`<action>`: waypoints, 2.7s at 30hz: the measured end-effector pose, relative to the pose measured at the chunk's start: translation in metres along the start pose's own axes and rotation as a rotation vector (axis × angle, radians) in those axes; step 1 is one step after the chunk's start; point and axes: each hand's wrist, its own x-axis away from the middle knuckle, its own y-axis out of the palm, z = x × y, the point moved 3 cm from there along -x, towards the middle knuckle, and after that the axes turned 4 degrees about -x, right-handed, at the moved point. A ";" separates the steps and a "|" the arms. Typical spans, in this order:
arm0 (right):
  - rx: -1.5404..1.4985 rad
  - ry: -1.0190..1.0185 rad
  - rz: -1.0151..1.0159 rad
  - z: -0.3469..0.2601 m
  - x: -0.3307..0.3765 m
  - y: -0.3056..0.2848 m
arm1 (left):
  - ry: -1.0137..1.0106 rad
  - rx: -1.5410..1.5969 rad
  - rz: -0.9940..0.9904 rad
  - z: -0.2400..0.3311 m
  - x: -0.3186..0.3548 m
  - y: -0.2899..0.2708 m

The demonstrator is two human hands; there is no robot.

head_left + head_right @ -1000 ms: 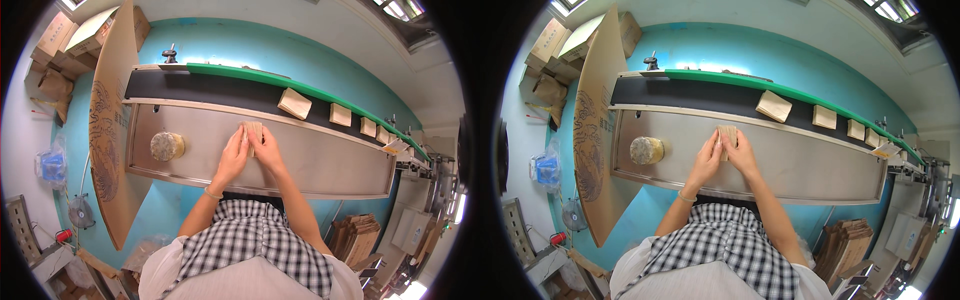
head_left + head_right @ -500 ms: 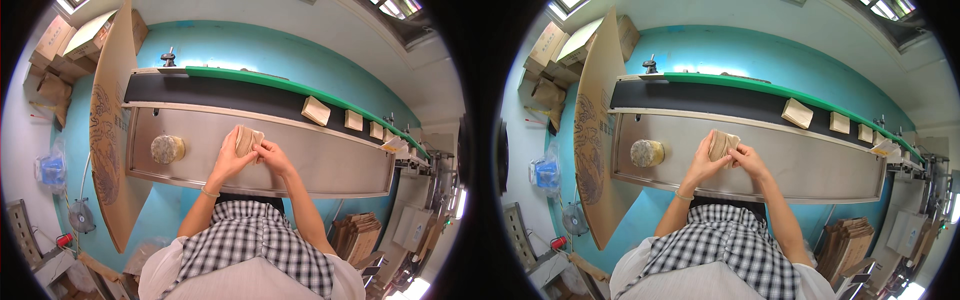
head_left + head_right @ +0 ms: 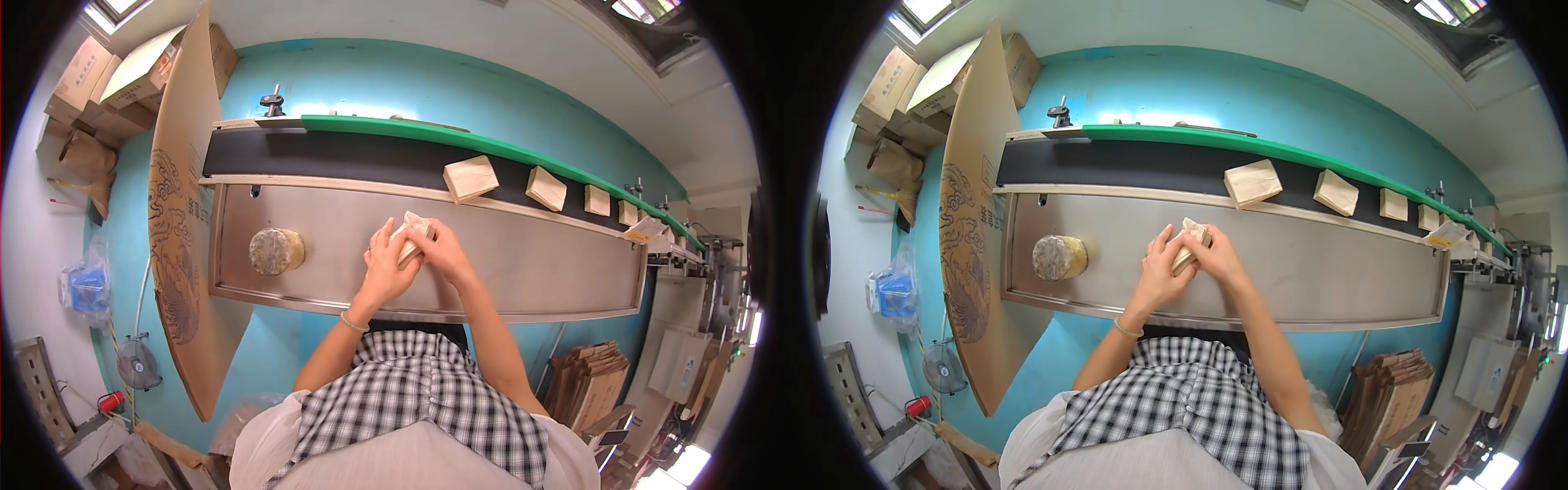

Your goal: The person collects stacks of paper products from a machine outlet and loads them into a conveyor tray, using cylindrical weights to keep them organized.

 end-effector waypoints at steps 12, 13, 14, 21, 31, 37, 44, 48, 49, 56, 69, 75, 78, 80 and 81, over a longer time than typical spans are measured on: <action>0.620 -0.566 0.998 -0.002 -0.024 -0.106 | 0.007 -0.206 0.249 -0.039 0.030 -0.031; 0.708 -0.556 1.170 -0.003 -0.021 -0.110 | 0.069 -0.255 0.232 -0.043 0.036 -0.039; 0.709 -0.556 1.168 -0.004 -0.022 -0.113 | 0.132 -0.303 0.214 -0.044 0.039 -0.042; -0.271 -0.439 0.675 -0.019 -0.040 -0.104 | 0.150 -0.395 0.249 -0.041 0.037 -0.045; -0.236 -0.337 0.442 -0.004 -0.044 -0.013 | 0.138 -0.429 0.263 -0.035 0.039 -0.042; -0.337 -0.365 0.376 -0.017 -0.058 0.007 | 0.145 -0.426 0.292 -0.038 0.039 -0.039; -0.110 -0.405 0.156 0.045 -0.009 -0.017 | 0.250 0.240 -0.342 0.033 0.127 -0.027; 0.033 -0.369 0.065 0.064 0.043 -0.033 | 0.057 0.291 -0.469 0.020 0.163 -0.021; 0.046 -0.344 0.044 0.070 0.054 -0.035 | 0.100 0.142 -0.446 0.000 0.173 -0.020; 0.368 -0.380 0.066 0.087 0.134 -0.065 | -0.121 0.106 -0.639 -0.005 0.262 -0.038; 0.980 -1.035 0.372 0.109 0.077 -0.043 | -0.314 -0.185 -0.145 -0.024 0.408 0.050; 1.175 -1.070 0.351 0.112 0.082 -0.047 | -0.604 -0.164 -0.027 0.003 0.475 0.056; 1.449 -0.660 0.201 0.113 0.070 -0.070 | -0.697 -0.117 0.073 -0.001 0.502 0.063; 1.598 -0.884 0.226 0.125 0.054 -0.075 | -0.631 -0.031 0.174 0.000 0.515 0.058; 1.394 -1.053 0.361 0.110 0.062 -0.077 | -0.568 0.025 0.190 -0.002 0.526 0.055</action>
